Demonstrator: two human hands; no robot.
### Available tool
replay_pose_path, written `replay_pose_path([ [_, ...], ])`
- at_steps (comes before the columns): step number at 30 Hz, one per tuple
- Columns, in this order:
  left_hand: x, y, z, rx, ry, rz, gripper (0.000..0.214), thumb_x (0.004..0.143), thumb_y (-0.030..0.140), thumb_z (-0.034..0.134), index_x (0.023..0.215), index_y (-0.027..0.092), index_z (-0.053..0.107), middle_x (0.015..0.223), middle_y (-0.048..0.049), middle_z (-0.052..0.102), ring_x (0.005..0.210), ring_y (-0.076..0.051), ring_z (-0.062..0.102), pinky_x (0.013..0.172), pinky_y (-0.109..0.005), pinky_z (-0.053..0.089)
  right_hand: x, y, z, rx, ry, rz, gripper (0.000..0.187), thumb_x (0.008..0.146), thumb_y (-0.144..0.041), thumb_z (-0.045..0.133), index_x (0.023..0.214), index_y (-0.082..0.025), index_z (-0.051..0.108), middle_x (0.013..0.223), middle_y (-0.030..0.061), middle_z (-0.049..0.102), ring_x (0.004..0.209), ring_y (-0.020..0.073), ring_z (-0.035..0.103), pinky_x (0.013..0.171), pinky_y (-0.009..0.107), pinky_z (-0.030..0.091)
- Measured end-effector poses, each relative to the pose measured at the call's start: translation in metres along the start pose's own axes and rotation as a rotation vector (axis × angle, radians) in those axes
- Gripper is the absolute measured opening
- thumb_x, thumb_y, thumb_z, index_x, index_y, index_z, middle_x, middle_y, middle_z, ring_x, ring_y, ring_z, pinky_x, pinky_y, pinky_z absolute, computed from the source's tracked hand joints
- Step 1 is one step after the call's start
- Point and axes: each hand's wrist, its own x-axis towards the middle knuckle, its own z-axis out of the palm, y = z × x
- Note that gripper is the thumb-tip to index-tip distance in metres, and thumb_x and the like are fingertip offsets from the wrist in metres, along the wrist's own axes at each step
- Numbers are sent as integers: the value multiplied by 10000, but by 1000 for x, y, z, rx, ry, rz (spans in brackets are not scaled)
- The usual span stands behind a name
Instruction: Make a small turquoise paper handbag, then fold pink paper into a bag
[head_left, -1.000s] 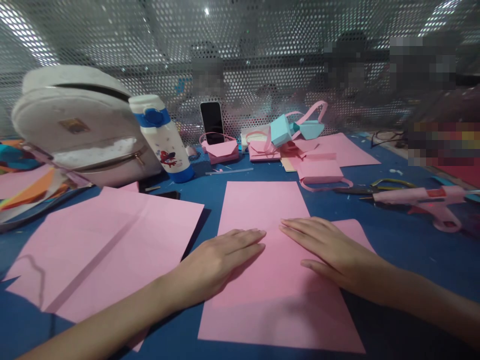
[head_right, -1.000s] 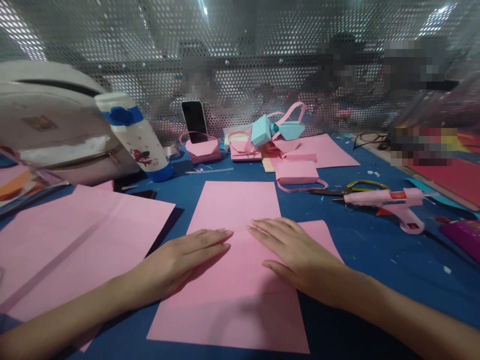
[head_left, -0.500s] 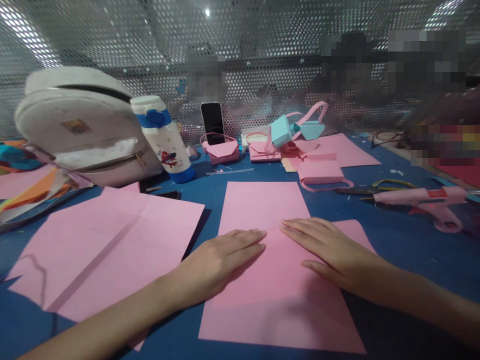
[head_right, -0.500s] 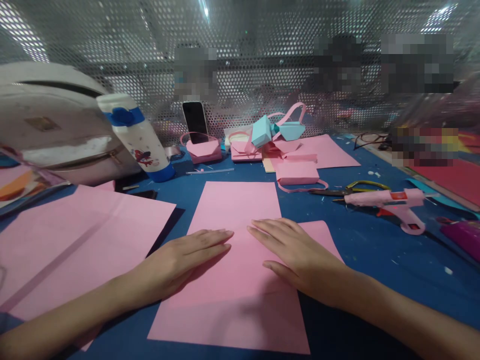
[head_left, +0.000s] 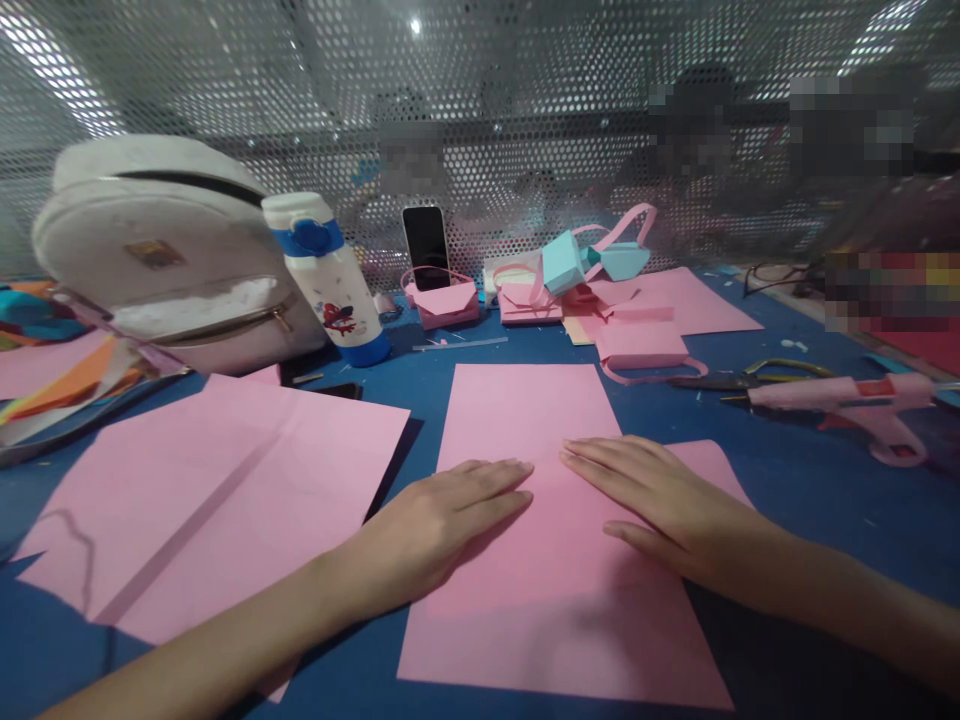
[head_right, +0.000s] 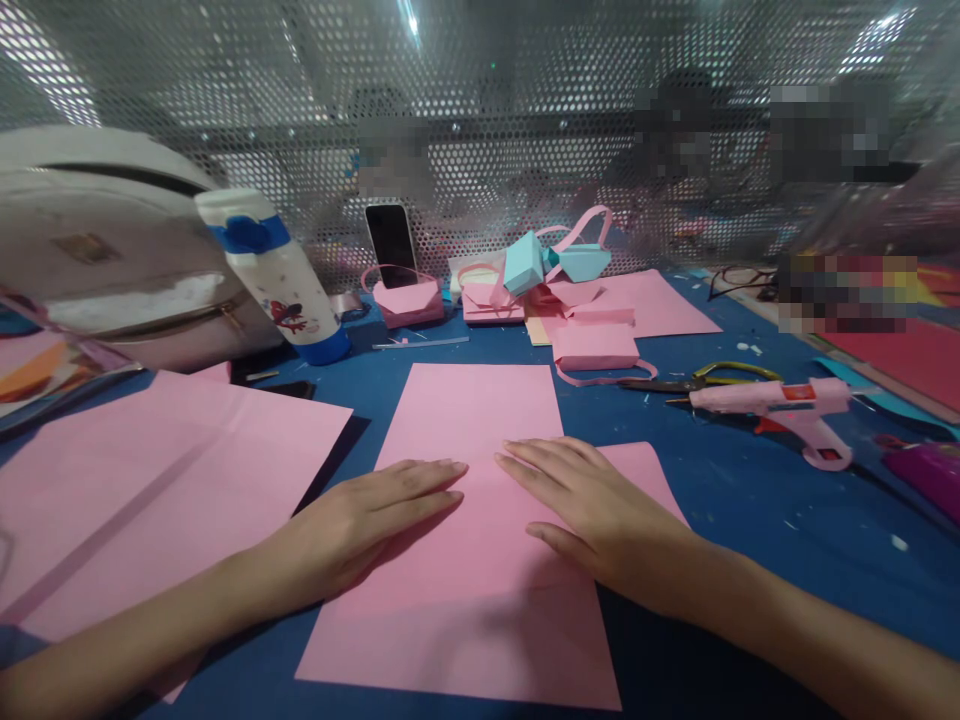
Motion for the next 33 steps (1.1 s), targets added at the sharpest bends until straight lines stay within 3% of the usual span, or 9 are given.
replay_pose_path([
  [33,0,0,1,19,3,14,374,1000,118,429,1365,162,495,1472,-129,462,1355,-241,440,1110,-447,413,0,0,-1,-1,-27,9,611,999,-393,432,1542,-270,180,1564,56,324,1423,247,304,1144,509,317],
])
